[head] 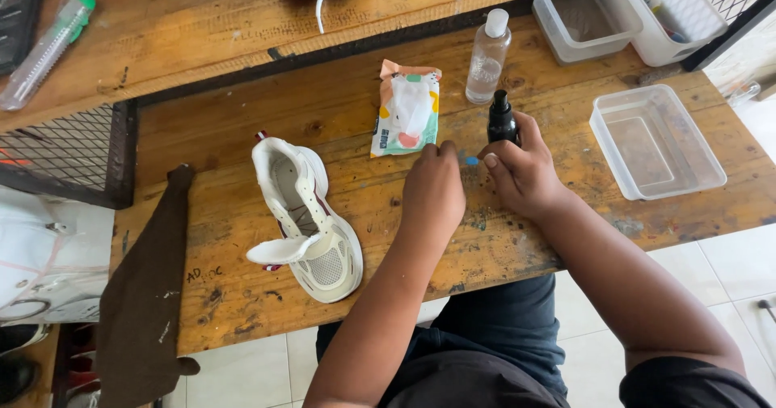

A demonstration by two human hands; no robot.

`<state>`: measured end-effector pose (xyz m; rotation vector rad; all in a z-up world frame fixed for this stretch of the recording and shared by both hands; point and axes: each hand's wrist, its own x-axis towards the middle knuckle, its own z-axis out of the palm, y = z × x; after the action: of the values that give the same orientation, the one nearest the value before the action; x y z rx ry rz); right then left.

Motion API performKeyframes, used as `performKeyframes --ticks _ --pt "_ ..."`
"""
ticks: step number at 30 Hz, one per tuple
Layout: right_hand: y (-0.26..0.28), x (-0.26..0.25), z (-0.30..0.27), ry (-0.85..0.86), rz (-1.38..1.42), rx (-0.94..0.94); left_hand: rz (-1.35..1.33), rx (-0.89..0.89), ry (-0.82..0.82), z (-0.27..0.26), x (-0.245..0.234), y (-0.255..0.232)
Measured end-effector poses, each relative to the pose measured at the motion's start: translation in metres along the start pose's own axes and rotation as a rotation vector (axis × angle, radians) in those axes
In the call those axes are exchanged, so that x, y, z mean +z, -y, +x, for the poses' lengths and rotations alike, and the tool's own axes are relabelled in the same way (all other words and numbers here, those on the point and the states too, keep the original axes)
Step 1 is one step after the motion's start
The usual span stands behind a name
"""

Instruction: Cleaning a white sneaker using a cleaning solution and a cotton pad.

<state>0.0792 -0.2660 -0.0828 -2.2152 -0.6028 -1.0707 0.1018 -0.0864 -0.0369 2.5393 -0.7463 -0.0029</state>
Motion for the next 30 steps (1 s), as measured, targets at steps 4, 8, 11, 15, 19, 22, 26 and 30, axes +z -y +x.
performKeyframes --ticks 4,8,11,15,19,22,26,30 --pt "0.004 -0.002 0.002 0.01 0.042 0.032 0.037 0.021 0.007 0.005 0.013 0.006" --pt "0.009 -0.005 0.006 0.044 0.064 0.047 0.064 0.046 -0.011 0.005 0.021 0.011" --pt "0.006 -0.003 0.004 0.053 0.047 -0.007 -0.04 0.012 -0.092 0.003 0.017 0.01" --pt "-0.007 0.005 -0.009 0.065 0.002 -0.085 -0.559 0.046 -0.379 -0.001 0.003 0.006" --pt "-0.013 0.015 -0.018 0.097 -0.095 -0.208 -0.732 0.131 -0.566 0.004 0.02 0.007" --pt "-0.008 0.018 -0.018 0.111 -0.087 -0.223 -0.786 0.083 -0.614 0.004 0.026 0.008" --pt "-0.011 0.02 -0.023 0.108 -0.074 -0.229 -0.948 0.081 -0.579 0.002 0.023 0.007" --pt "-0.004 0.019 -0.021 0.098 -0.008 -0.222 -0.956 0.166 -0.553 -0.001 0.019 0.007"
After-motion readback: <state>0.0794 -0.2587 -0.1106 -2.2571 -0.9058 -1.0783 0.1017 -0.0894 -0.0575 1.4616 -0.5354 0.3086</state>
